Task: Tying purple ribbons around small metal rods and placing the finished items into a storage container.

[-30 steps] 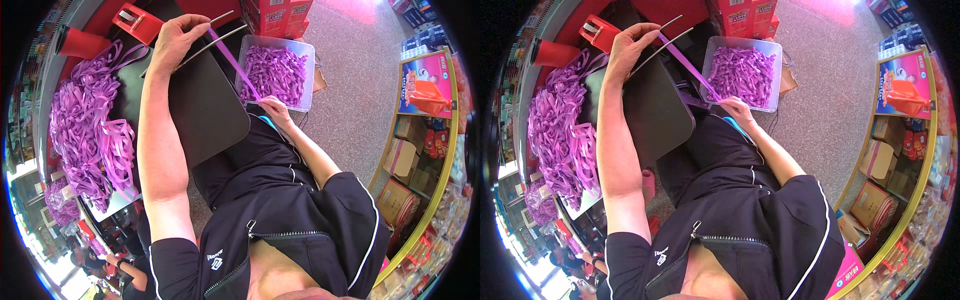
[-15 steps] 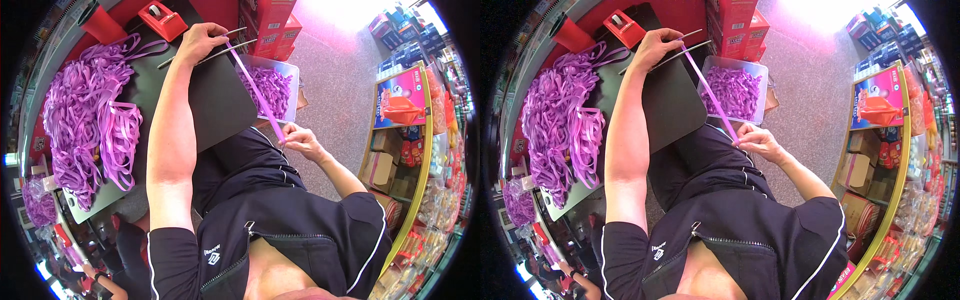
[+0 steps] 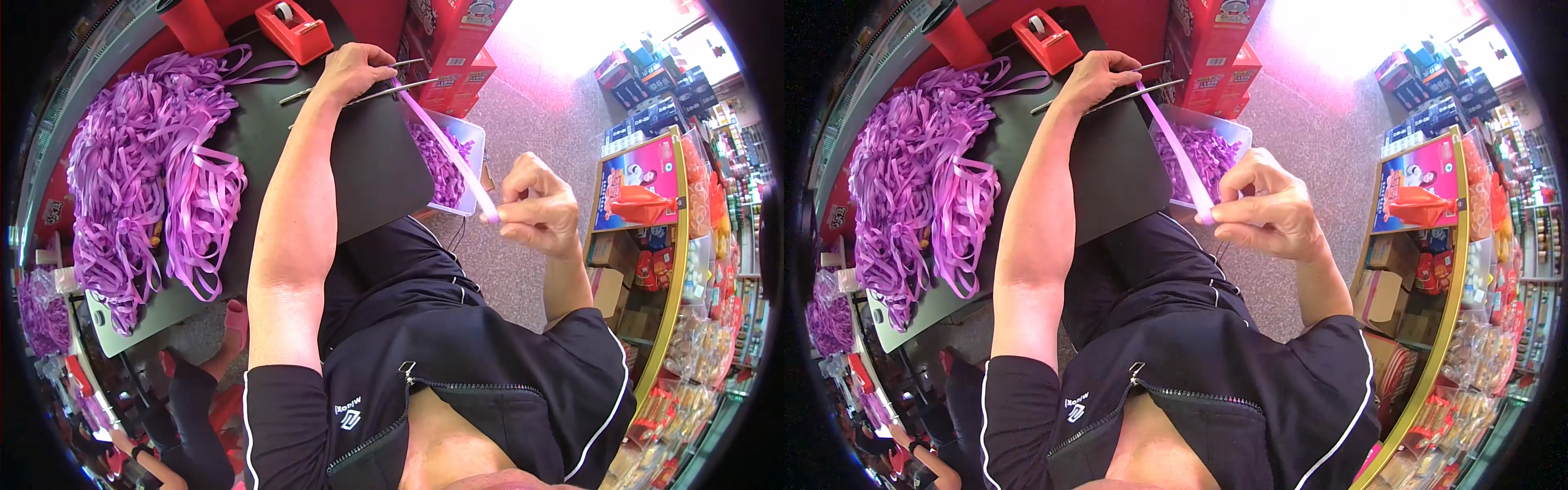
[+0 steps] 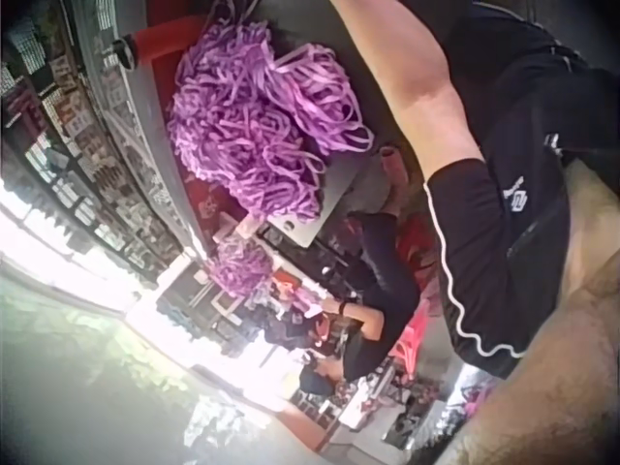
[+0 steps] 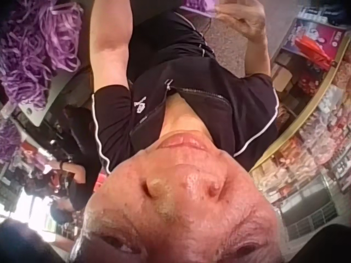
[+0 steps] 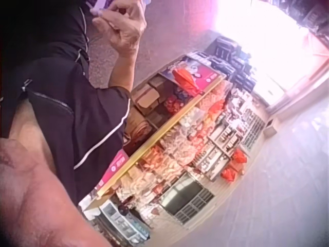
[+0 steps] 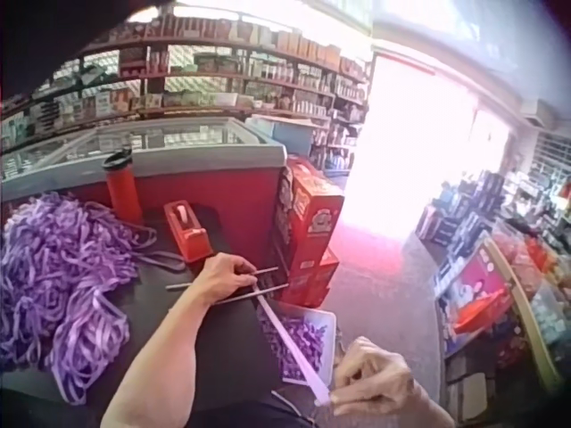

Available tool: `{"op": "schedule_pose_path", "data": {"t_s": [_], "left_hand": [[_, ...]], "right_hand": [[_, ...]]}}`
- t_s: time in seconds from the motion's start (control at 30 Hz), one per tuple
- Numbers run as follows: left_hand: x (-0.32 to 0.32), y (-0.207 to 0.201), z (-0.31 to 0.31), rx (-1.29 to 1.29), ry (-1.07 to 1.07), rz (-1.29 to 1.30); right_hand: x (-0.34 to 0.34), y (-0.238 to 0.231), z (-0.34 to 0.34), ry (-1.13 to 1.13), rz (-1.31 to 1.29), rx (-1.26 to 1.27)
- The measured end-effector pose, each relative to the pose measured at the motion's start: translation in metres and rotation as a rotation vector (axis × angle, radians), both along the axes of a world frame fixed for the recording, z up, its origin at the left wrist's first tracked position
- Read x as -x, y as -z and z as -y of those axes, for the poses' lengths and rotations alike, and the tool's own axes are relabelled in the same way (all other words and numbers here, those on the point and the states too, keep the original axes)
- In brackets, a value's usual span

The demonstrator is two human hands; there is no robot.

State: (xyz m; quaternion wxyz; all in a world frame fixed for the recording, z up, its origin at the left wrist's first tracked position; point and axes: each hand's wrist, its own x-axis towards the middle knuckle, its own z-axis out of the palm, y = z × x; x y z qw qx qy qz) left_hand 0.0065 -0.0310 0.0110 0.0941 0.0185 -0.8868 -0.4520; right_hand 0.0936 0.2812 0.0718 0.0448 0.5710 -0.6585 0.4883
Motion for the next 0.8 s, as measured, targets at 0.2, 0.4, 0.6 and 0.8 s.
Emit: {"op": "schedule_pose_path", "data": {"t_s": [0.2, 0.4, 0.6, 0.8], "left_hand": [[0.002, 0.003, 0.001, 0.050, 0.022, -0.031], [0.000, 0.003, 0.004, 0.074, 0.006, -0.031], [0.001, -0.001, 0.000, -0.001, 0.042, -0.044], [0.000, -0.003, 0.003, 0.039, 0.053, -0.027]], "right_hand": [[0.015, -0.019, 0.013, -0.067, 0.111, 0.089], [0.080, -0.057, 0.056, -0.066, 0.008, 0.117], [0.180, -0.091, 0.150, -0.117, 0.522, 0.130], [0.269, -0.040, 0.203, -0.133, 0.542, 0.128]]}}
